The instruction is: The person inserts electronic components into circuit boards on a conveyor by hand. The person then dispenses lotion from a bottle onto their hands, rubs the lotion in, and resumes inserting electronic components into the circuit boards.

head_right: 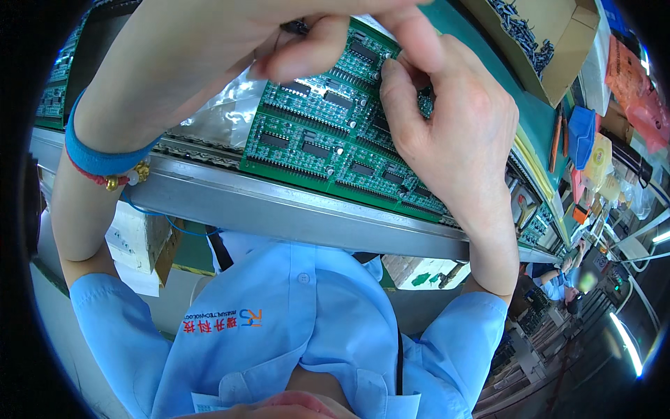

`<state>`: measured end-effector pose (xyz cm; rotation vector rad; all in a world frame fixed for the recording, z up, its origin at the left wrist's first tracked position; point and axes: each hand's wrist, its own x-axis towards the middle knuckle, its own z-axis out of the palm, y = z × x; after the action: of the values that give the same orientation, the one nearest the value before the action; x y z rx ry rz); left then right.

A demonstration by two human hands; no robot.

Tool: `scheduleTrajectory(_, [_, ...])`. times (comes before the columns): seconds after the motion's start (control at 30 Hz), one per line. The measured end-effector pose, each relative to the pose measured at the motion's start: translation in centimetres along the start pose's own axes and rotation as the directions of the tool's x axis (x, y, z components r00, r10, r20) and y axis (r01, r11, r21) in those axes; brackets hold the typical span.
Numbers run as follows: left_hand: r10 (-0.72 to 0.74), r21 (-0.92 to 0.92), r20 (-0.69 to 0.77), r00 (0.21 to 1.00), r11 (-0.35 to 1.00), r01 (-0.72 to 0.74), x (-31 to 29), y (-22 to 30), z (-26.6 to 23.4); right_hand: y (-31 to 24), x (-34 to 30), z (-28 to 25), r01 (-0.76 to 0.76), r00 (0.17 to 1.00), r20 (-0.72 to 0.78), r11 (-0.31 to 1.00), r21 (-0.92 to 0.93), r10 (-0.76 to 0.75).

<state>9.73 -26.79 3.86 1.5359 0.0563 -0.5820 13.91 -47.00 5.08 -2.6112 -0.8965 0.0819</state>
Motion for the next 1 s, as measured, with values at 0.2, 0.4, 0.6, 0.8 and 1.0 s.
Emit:
scheduleTrajectory(0.2, [0.000,0.093,0.016,1.000,0.996,-0.002,0.1,1.0,0.0,0.2,0.0,-1.2,0.062,0.998,0.020,0.987,-0.145,-0.060])
scheduleTrajectory(0.4, [0.037,0.198,0.044,0.998,0.979,-0.045,0.8,3.3,1.0,1.1,-0.3,-3.4,0.261,0.934,-0.284,0.957,0.127,-0.217])
scheduleTrajectory(0.6, [0.169,-0.436,0.132,0.977,0.895,-0.095,2.7,2.9,1.8,1.0,0.0,-2.9,0.500,0.808,-0.292,0.858,-0.120,-0.512])
scheduleTrajectory(0.8, [0.210,0.053,-0.109,0.972,0.977,-0.205,1.7,4.2,0.9,0.1,-2.5,-3.6,0.185,0.983,-0.058,0.939,0.291,-0.176])
scheduleTrajectory(1.0, [0.163,0.023,-0.083,0.983,0.986,-0.162,1.2,3.6,0.7,-0.3,-3.3,-1.2,0.097,0.989,0.080,0.958,0.269,-0.122])
